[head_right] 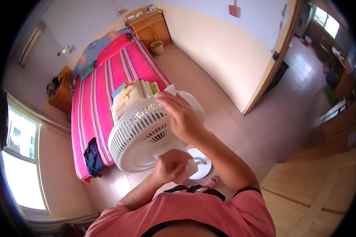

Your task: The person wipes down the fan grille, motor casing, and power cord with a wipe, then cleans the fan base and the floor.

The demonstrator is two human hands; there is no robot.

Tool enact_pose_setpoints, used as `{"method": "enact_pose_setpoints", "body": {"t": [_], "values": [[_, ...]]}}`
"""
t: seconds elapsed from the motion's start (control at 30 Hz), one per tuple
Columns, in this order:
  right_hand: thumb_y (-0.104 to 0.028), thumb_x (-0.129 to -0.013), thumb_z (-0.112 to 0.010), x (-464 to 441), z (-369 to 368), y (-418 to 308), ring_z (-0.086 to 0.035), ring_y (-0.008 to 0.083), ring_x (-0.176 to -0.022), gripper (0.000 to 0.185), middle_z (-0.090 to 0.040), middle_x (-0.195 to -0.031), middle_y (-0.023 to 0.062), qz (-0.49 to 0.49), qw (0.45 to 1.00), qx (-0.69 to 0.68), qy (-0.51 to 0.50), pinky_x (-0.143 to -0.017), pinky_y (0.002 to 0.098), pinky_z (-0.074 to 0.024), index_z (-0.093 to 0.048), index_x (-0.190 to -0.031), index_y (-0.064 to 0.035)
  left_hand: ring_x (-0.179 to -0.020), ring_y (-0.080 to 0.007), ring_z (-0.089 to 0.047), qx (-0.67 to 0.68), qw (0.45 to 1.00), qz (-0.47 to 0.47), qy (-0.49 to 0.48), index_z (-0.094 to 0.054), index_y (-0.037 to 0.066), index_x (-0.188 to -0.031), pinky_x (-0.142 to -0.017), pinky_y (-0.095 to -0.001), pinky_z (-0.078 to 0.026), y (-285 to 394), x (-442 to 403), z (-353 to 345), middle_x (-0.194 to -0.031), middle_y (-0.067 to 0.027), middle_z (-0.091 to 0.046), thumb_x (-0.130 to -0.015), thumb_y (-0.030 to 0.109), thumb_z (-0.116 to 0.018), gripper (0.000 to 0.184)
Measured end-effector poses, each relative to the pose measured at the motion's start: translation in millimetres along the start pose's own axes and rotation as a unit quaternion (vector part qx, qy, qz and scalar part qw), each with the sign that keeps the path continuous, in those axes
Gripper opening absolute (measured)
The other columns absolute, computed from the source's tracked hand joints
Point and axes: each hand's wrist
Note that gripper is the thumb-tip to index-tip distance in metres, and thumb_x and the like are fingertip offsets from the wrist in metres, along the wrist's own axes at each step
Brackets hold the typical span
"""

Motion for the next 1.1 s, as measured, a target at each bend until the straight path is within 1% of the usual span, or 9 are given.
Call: {"method": "enact_pose_setpoints", "body": {"t": [0.13, 0.3, 0.37, 0.43, 0.53, 0.57, 0.67, 1.0, 1.1], "values": [[-0.003, -0.094, -0.047, -1.2, 5.1, -2.8, -0.054, 0.0332, -0.119, 0.031, -0.056, -0.127, 0.0188, -0.097, 0.993, -0.067, -0.021, -0.099, 0.0397, -0.0433, -0.054, -0.124, -0.0008, -0.092, -0.032, -0.064, -0.076, 0.978, -0.026, 0.192, -0.064, 0.005, -0.112, -0.082, -0.0398, -0.051, 1.8, -14.8, 10.4, -0.101, -0.0175, -0.065, -0.081, 0.001, -0.063, 0.032], [-0.009, -0.097, -0.045, -9.8, -0.6, -8.2, -0.052, 0.0348, -0.121, 0.031, -0.055, -0.128, 0.0205, -0.079, 0.996, -0.02, -0.042, -0.101, 0.0397, -0.0421, -0.053, -0.126, 0.0005, -0.106, -0.0337, -0.06, -0.253, 0.934, -0.223, 0.116, -0.061, 0.008, -0.12, -0.09, -0.0415, -0.049, 15.5, 10.6, 33.0, -0.117, -0.0145, -0.06, -0.077, 0.0, -0.067, 0.044], [-0.008, -0.097, -0.045, -9.1, 0.5, -10.3, -0.051, 0.0344, -0.121, 0.032, -0.055, -0.128, 0.0209, -0.083, 0.995, -0.016, -0.044, -0.101, 0.0397, -0.0417, -0.052, -0.126, 0.0009, -0.108, -0.032, -0.059, -0.26, 0.902, -0.282, 0.196, -0.062, 0.009, -0.118, -0.086, -0.0423, -0.05, 13.8, 30.4, 61.2, -0.125, -0.0166, -0.055, -0.072, 0.002, -0.072, 0.048], [-0.003, -0.094, -0.045, -9.1, 0.2, -16.2, -0.052, 0.0337, -0.121, 0.033, -0.056, -0.127, 0.0212, -0.102, 0.994, -0.011, -0.039, -0.102, 0.0393, -0.0415, -0.052, -0.126, 0.0017, -0.123, -0.0326, -0.047, -0.363, 0.853, -0.199, 0.317, -0.053, 0.003, -0.126, -0.098, -0.0539, -0.038, 24.9, 42.7, 103.1, -0.137, -0.0193, -0.044, -0.059, 0.021, -0.085, 0.077], [0.001, -0.09, -0.047, -15.4, -11.2, -38.8, -0.053, 0.0342, -0.119, 0.035, -0.057, -0.124, 0.0211, -0.115, 0.989, -0.058, -0.067, -0.102, 0.0393, -0.0416, -0.054, -0.124, 0.0014, -0.127, -0.0382, -0.04, -0.305, 0.916, -0.009, 0.261, -0.029, 0.003, -0.142, -0.104, -0.0479, -0.033, 16.8, 42.8, 142.6, -0.136, -0.0225, -0.042, -0.054, 0.033, -0.088, 0.111], [0.002, -0.086, -0.049, -19.4, -19.5, -55.0, -0.054, 0.0335, -0.118, 0.036, -0.058, -0.122, 0.0206, -0.07, 0.992, -0.056, -0.091, -0.101, 0.0394, -0.0423, -0.055, -0.122, 0.0019, -0.123, -0.0385, -0.042, -0.273, 0.937, 0.085, 0.198, -0.03, 0.002, -0.141, -0.103, -0.0461, -0.035, 13.2, 41.8, 142.8, -0.133, -0.0214, -0.044, -0.052, 0.038, -0.088, 0.112], [0.006, -0.076, -0.054, -27.8, -51.5, -88.4, -0.056, 0.0309, -0.115, 0.039, -0.061, -0.117, 0.0183, 0.16, 0.974, 0.053, -0.152, -0.099, 0.0394, -0.0452, -0.059, -0.114, 0.0035, -0.113, -0.0361, -0.049, -0.297, 0.929, 0.028, 0.218, -0.036, 0.003, -0.138, -0.097, -0.0465, -0.039, -2.5, 39.8, 135.2, -0.122, -0.0178, -0.05, -0.055, 0.037, -0.086, 0.103], [0.013, -0.07, -0.057, -29.7, -35.1, -69.5, -0.062, 0.032, -0.106, 0.038, -0.064, -0.111, 0.0169, 0.012, 0.996, 0.07, -0.058, -0.094, 0.0384, -0.0493, -0.063, -0.107, 0.002, -0.108, -0.0352, -0.052, -0.276, 0.934, 0.007, 0.226, -0.044, 0.004, -0.131, -0.094, -0.0461, -0.04, -8.2, 33.0, 140.9, -0.115, -0.0159, -0.054, -0.052, 0.035, -0.085, 0.094], [0.005, -0.072, -0.057, -17.5, -79.2, -116.8, -0.061, 0.0297, -0.108, 0.034, -0.065, -0.111, 0.0153, 0.159, 0.969, 0.098, -0.164, -0.099, 0.0436, -0.0459, -0.063, -0.105, 0.0035, -0.106, -0.0345, -0.053, -0.329, 0.917, -0.06, 0.217, -0.045, 0.003, -0.13, -0.093, -0.046, -0.041, -21.7, 26.5, 141.2, -0.114, -0.0156, -0.054, -0.053, 0.033, -0.084, 0.091]]}}
Point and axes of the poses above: each hand's wrist, its own x-axis away from the middle knuckle, its own z-axis out of the back of the hand, y = z × x
